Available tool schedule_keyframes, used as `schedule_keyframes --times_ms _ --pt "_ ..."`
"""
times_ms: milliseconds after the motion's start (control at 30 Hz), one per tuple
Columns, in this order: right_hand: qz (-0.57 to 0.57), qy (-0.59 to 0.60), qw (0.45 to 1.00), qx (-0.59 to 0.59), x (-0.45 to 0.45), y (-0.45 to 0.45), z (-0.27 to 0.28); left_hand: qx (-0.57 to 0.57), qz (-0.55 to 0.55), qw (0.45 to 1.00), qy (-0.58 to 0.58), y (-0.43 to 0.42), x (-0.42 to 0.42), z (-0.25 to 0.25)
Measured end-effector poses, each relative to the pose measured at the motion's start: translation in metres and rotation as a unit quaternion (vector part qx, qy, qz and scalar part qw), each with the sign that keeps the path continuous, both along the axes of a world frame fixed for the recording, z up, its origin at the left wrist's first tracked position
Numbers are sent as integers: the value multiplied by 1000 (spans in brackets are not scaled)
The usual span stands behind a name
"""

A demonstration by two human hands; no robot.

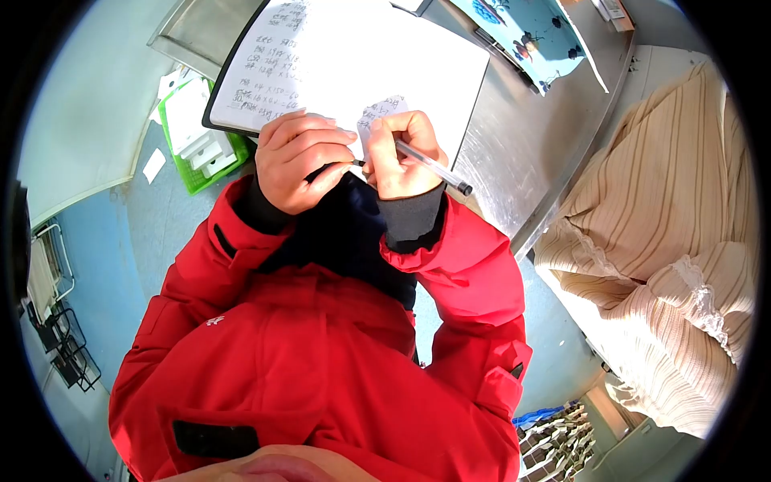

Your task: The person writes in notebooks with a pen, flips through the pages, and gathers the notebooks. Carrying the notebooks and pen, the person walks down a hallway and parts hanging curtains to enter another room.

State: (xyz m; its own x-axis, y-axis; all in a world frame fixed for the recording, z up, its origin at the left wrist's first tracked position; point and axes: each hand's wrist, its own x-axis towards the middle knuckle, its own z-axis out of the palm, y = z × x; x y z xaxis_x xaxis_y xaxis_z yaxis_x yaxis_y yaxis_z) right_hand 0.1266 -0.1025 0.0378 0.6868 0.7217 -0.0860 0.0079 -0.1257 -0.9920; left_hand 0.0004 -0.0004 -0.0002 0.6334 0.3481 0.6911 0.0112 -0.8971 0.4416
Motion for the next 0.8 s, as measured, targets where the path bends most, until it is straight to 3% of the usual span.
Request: schedule_keyframes --times_ms 800 --pt "-14 1 1000 1 3 -7 -2 -1 -5 1000 -12 1 2 -3"
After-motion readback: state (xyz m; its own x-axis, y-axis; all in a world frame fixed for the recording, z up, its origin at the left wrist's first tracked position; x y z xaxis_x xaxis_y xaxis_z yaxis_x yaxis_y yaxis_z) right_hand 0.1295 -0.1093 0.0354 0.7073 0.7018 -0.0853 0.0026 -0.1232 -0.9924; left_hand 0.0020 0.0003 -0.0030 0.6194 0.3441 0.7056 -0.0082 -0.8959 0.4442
